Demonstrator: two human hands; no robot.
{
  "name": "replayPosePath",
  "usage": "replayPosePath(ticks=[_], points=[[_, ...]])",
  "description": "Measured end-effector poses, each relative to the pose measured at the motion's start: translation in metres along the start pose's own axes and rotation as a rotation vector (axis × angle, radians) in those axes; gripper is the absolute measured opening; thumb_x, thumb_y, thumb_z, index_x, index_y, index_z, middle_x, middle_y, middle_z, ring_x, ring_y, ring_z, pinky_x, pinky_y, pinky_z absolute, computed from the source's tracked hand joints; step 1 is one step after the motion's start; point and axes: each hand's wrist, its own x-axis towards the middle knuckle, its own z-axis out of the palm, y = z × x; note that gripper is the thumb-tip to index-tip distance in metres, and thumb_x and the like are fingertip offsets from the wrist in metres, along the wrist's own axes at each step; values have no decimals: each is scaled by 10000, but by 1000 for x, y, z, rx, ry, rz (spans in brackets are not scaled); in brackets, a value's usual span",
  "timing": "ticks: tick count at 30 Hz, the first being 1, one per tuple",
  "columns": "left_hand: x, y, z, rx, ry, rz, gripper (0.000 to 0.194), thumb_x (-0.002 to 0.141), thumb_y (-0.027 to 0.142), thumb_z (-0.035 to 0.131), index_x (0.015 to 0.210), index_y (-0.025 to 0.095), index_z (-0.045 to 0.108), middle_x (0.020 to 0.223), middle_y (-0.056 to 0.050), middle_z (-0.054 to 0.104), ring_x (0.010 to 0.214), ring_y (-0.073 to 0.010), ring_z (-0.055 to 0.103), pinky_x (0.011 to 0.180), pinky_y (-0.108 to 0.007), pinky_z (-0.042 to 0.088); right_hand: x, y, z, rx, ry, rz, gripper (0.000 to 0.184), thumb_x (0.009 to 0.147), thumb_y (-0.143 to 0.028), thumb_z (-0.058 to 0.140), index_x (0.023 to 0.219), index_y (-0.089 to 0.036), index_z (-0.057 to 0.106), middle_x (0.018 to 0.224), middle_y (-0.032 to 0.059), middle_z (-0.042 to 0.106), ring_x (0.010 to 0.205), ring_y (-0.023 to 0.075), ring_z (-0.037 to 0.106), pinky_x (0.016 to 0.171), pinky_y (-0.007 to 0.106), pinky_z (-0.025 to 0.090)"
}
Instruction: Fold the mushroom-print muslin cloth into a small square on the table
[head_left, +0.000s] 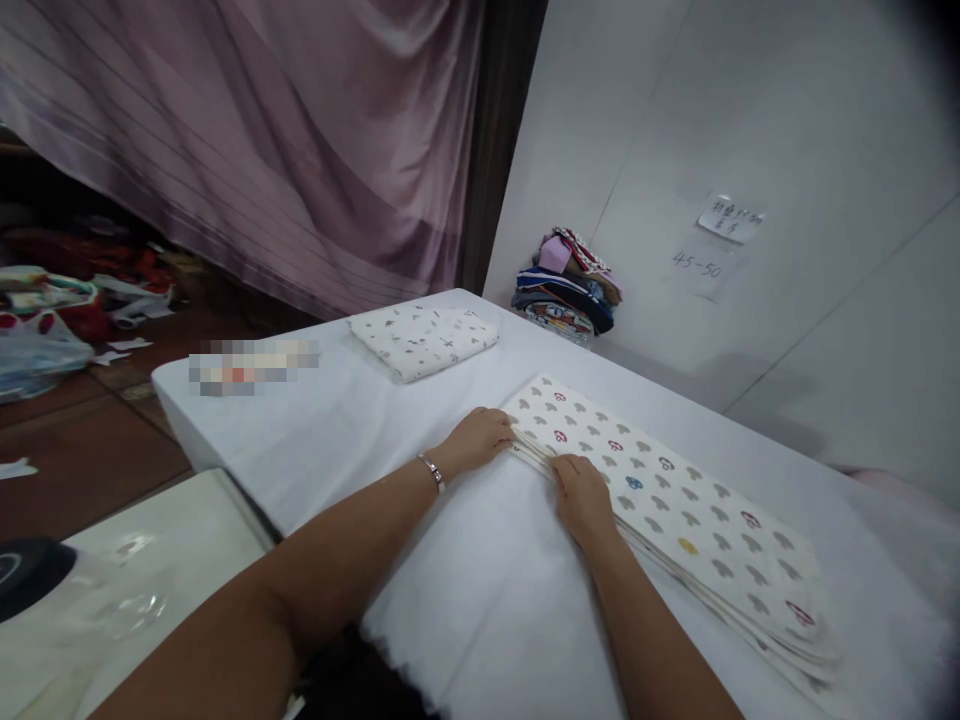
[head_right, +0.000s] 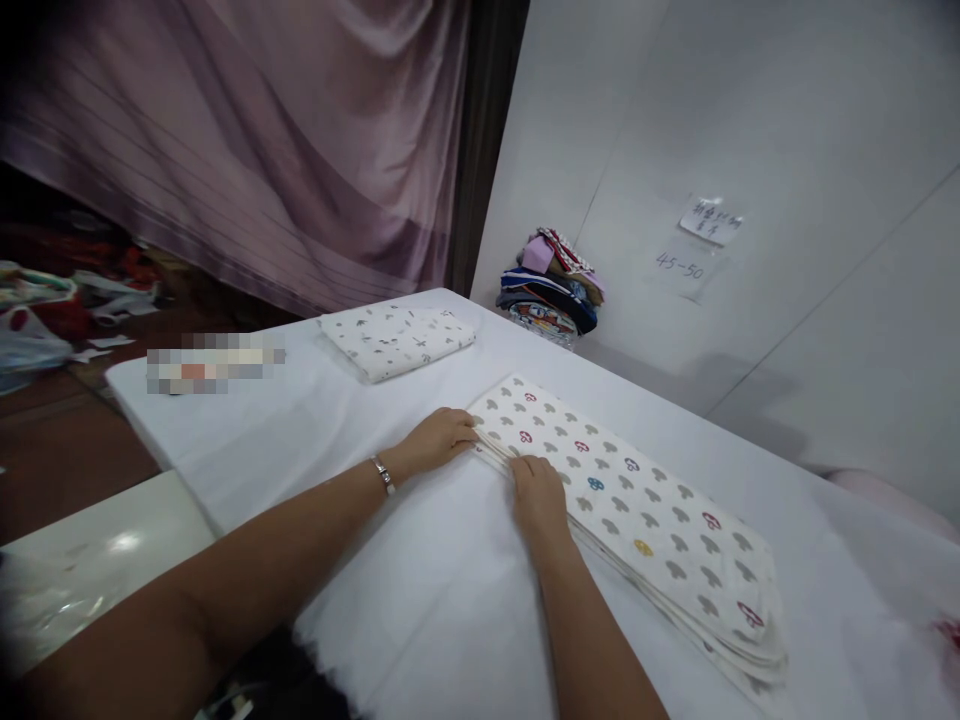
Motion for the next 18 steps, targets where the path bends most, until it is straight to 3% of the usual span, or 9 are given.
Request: replayPosePath(ticks=[8,14,18], points=[[1,2,-1,-20,56,27,149,866,148,481,809,172,617,1102,-55,594,1067,-181,507,929,-342,367,-1,1,-1,42,4,-18,245,875,-117,404,980,-179,616,936,73,617,879,199,521,771,314,414],[2,6,-6,40,21,9,148,842,145,478,723,160,565,806,-30,603,844,-159,536,883,-327,378,-1,0,2,0,-25,12,273,872,-148,425,1108,-168,562,1001,87,600,917,220,502,795,336,403],[3,6,-5,36,19,-5,85,818,137,500,800,168,578,809,-21,617,818,-154,544,893,-328,368,-1,2,5,-2,-15,23,293,873,-127,415,1128,-152,558,996,95,613,912,224,515,805,341,414]])
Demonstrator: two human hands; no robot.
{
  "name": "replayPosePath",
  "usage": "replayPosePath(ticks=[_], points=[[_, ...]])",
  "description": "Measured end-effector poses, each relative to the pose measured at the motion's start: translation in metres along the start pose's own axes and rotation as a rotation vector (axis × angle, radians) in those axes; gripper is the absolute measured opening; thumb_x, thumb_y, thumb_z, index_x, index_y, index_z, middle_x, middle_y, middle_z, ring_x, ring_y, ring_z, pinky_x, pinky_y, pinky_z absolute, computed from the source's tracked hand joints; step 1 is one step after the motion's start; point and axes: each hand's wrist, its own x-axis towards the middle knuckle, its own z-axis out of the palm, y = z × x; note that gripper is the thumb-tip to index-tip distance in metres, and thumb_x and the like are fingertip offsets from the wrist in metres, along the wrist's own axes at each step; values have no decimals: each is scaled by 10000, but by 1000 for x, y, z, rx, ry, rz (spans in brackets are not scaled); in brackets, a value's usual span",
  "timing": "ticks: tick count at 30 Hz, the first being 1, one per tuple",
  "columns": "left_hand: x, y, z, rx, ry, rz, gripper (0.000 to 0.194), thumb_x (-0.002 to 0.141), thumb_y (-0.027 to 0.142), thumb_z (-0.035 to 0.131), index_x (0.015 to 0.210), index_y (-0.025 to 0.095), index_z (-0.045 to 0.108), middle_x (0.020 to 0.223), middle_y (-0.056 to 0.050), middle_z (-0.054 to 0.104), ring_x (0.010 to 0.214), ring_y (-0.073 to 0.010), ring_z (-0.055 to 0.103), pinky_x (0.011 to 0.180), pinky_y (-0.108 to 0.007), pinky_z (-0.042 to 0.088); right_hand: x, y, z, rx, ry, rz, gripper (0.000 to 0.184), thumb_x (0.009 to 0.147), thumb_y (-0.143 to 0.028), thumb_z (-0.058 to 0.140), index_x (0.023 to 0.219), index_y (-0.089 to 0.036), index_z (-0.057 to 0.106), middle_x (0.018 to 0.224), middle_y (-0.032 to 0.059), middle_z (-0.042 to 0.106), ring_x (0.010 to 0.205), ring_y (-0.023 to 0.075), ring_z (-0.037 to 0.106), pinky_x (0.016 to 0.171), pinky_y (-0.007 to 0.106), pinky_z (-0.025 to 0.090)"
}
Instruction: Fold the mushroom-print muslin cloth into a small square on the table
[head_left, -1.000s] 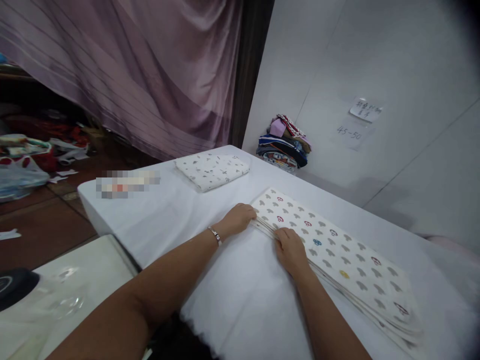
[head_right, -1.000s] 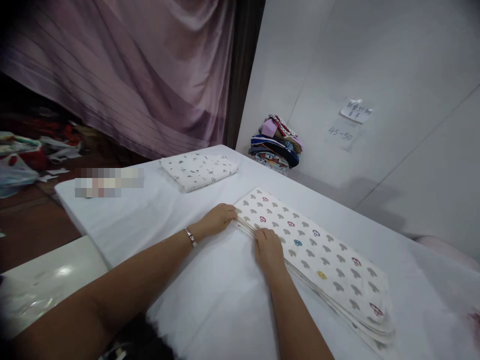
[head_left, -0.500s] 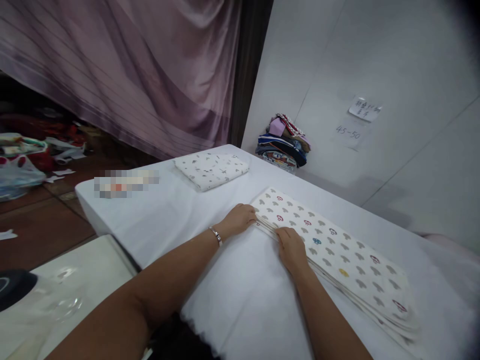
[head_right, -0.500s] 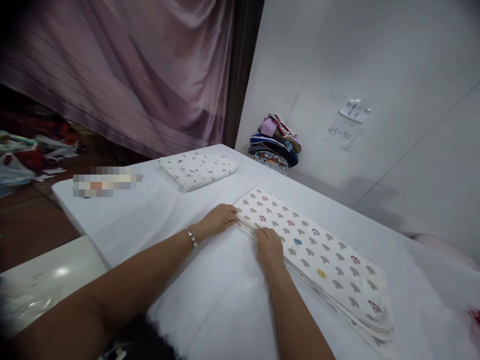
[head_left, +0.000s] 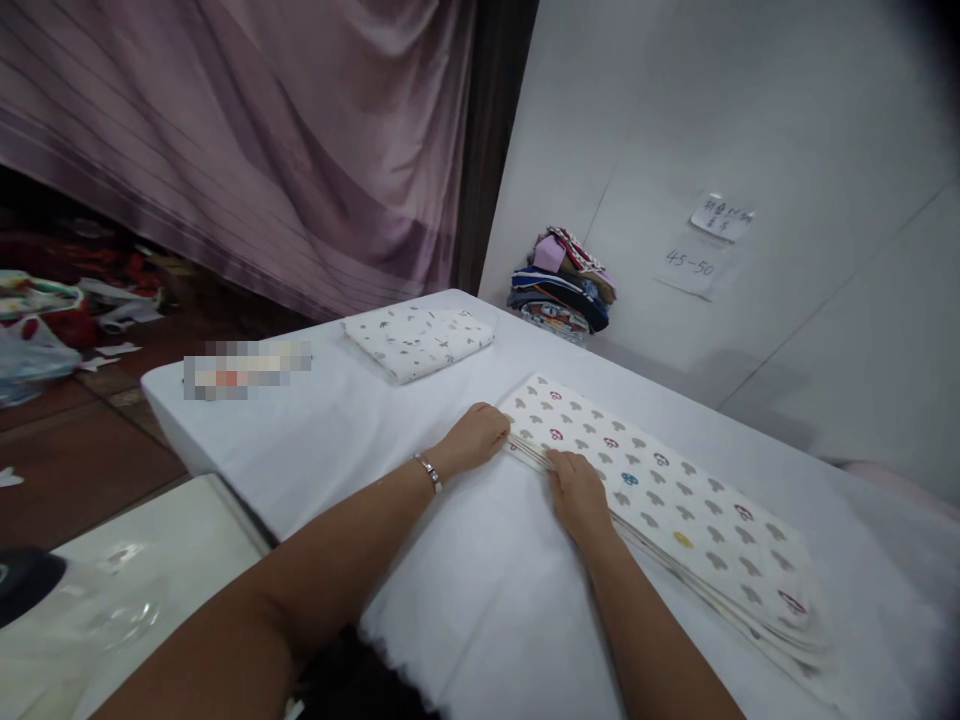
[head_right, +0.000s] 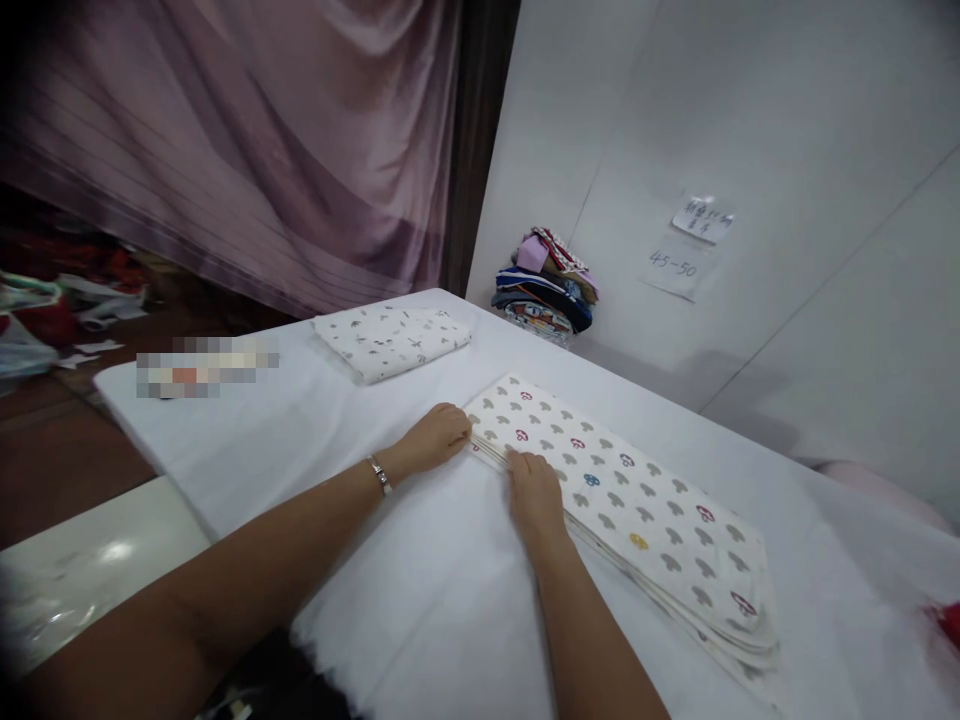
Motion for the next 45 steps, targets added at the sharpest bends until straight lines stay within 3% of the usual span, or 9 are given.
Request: replayPosePath(ticks=[4,10,15,19,22,26,32,37,45], points=[[-2,-2,1,-10,3,40,212,802,145,540,1000,197,595,972,-36,629,939,-170,542,914,-337,356,1,1,1,2,20,1,324,872,-114,397,1148,-156,562,996,93,627,893,221,526,793,339,425],[3,-7,1,59,10,69,205,881,199,460,807,193,651,878,-41,639,892,-177,547,849,-351,378,3,-2,-3,-26,-40,19,323,875,-124,418,1131,-188,605,986,84,635,882,211,524,766,322,413],[6,-11,5,88,-8,66,211,855,179,462,782,189,660,845,-47,642,876,-193,553,824,-365,400,5,-2,0,-31,-59,45,313,882,-124,414,1082,-209,639,979,68,631,845,201,510,726,312,378],[2,-2,5,62,53,103,217,841,179,490,998,202,639,994,-53,639,971,-198,539,903,-389,385,4,-4,0,-6,-50,46,315,894,-125,398,1077,-207,641,964,64,626,845,199,502,730,309,360],[3,11,6,33,27,171,296,851,156,475,1118,211,590,1065,-56,625,1006,-187,531,920,-377,388,4,-5,-2,-7,-41,44,310,886,-119,414,1086,-201,637,952,61,625,839,199,500,730,309,352],[8,21,11,43,-34,185,247,867,160,449,999,202,653,1025,-63,647,960,-192,557,859,-354,432,5,-6,-2,-31,-42,51,299,875,-108,438,1079,-199,637,961,63,631,836,199,499,723,309,349],[12,13,16,89,-19,181,320,883,238,385,957,210,695,997,-68,667,943,-225,576,804,-354,463,-1,2,-9,-80,-87,-10,328,888,-121,438,1182,-198,562,1073,53,619,934,182,499,798,295,356],[13,10,17,49,-13,179,436,907,333,283,982,196,690,1035,-79,665,979,-236,567,824,-369,461,-40,31,-38,-131,-137,6,320,908,-115,403,1188,-193,537,1115,66,606,990,182,491,829,304,354],[18,11,14,-5,-58,133,437,876,341,299,983,162,682,1055,-101,663,987,-260,568,860,-409,454,-163,90,-106,-254,-91,201,322,920,-157,424,1212,-190,557,1211,98,587,1116,200,498,909,361,386]])
